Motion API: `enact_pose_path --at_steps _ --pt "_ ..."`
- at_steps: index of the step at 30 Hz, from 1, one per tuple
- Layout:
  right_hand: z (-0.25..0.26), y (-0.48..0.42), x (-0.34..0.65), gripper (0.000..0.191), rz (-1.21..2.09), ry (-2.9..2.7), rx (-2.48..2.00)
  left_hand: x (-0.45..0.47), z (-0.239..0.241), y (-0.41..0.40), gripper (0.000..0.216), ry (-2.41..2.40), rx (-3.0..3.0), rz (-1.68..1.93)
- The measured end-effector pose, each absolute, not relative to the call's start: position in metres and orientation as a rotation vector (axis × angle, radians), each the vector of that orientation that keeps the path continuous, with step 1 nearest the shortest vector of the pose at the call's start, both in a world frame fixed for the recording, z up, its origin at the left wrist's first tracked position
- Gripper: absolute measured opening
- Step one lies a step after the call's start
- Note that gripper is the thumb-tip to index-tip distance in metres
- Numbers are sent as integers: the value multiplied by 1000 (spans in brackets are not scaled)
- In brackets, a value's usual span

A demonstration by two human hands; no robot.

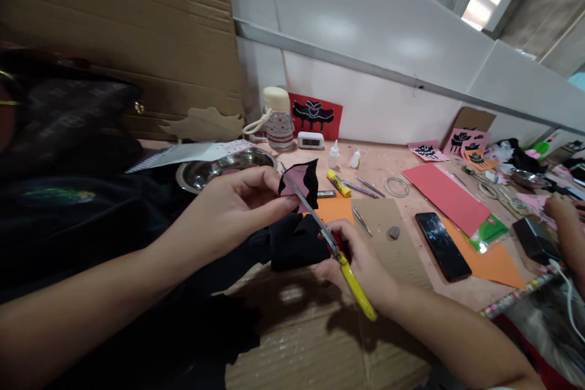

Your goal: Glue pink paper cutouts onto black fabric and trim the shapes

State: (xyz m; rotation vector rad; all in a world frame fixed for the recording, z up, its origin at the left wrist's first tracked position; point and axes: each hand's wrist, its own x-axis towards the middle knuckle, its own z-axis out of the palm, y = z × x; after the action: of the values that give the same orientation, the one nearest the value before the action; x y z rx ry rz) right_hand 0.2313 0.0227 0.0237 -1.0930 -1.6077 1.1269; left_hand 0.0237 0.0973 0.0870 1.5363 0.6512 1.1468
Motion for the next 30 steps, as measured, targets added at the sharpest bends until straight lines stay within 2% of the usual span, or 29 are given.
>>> enact_pose_path --at_steps 9,23,30 --pt "16 23 234 57 1182 -1568 -1058 24 87 97 20 695 1529 1143" --pt "18 21 236 59 1140 -1680 -966 25 93 94 25 652 1492 1124" --pt "14 22 237 58 1081 -1689 -994 26 88 95 20 668 1539 1119"
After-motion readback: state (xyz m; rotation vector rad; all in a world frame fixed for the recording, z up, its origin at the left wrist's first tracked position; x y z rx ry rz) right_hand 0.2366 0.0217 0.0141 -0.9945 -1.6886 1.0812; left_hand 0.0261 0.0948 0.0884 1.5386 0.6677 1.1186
